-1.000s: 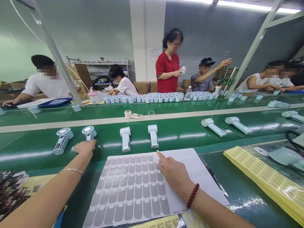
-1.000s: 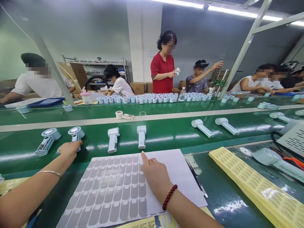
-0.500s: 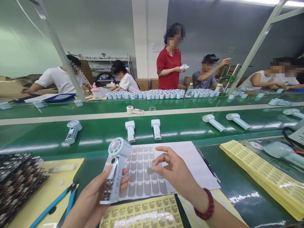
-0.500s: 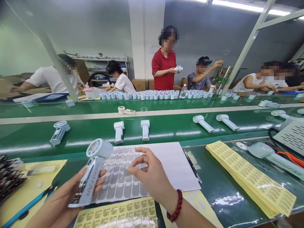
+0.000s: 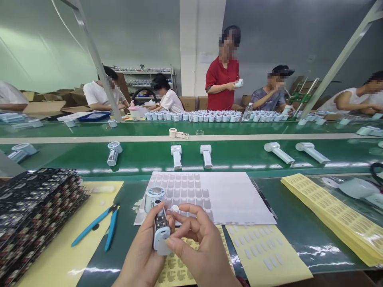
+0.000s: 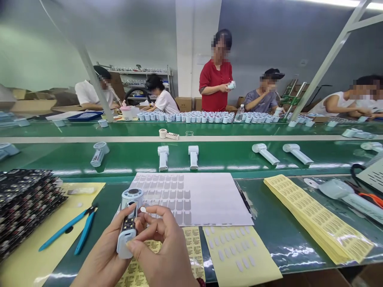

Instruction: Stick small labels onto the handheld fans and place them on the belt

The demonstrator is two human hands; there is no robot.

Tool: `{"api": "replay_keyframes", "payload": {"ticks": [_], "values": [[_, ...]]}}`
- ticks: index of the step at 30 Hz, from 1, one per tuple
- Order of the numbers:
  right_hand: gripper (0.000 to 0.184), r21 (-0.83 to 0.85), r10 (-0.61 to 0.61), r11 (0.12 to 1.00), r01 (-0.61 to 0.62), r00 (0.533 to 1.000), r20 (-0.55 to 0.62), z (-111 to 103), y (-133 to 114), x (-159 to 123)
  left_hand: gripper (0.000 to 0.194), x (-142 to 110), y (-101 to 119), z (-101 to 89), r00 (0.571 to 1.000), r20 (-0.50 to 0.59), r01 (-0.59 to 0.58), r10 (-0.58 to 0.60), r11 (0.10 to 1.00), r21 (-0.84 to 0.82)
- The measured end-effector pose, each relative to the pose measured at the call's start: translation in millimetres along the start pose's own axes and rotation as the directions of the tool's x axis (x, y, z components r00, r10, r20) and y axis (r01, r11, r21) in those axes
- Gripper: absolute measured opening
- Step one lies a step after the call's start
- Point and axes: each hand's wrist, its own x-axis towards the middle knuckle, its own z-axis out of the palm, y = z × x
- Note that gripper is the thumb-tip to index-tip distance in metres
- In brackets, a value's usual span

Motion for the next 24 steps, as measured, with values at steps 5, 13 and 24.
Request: {"api": "replay_keyframes", "payload": {"ticks": [5,13,24], "values": [[0.041,-0.038,-0.014,0.999,0.014,1.000,-0.002,4.5,-0.1,-1.3,0.010,-3.5,-0.6,-1.6,1.000,-0.006,0.005,-0.005,1.000,-0.024],[0.041,-0.055,0.006,0.998,-0.007,1.000,-0.011,8.2,-2.6,-2.6,0.010,-5.6,-2.7,-5.5,1.000,-0.006,-0.008,0.008,0.999,-0.041],[0.042,-0.094,-0.005,0.996,0.003,1.000,-0.015,9.4,0.4,-3.3,0.009,-5.0,-5.6,-7.5,1.000,0.007,0.005,-0.005,0.997,-0.079]]}}
